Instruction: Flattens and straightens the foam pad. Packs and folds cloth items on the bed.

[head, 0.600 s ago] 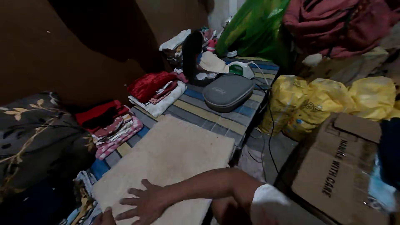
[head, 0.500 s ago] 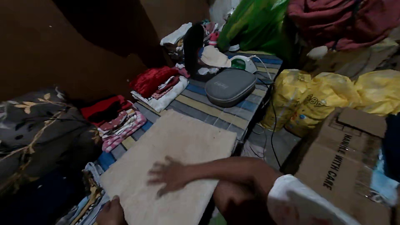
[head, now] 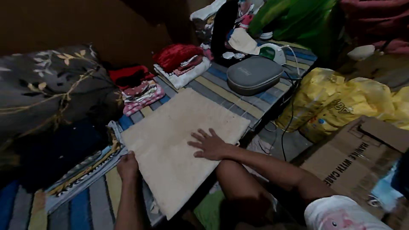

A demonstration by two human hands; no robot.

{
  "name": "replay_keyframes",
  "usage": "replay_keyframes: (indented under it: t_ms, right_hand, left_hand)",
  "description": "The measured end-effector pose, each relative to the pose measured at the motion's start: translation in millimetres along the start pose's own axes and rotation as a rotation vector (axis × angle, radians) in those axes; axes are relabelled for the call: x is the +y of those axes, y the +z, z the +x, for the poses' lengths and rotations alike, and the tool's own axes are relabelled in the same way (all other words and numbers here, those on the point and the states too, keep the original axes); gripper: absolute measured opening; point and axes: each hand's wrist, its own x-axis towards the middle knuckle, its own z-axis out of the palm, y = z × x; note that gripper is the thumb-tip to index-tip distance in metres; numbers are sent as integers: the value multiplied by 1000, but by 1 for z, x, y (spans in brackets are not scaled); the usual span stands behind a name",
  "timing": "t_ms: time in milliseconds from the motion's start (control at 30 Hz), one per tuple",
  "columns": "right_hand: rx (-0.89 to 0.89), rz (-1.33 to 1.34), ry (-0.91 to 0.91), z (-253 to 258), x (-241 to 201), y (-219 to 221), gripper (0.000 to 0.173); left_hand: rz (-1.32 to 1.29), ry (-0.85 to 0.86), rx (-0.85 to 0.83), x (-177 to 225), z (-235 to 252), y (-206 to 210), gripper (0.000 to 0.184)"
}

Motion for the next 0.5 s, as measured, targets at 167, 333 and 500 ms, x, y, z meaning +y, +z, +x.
replay_keyframes:
  t_ms: [167,333,500]
  right_hand:
    - [185,-10,349,-11,66,-29,67]
    - [222,-6,435,-15,74,-30,70]
    - [177,-41,457,-9,69,-33,72]
  left_hand:
    - [-207,60,-147,-13,-54,-16,63]
    - [37,152,-171,5,-96,-6,61]
    - [351,78,-180,20,-80,9,52]
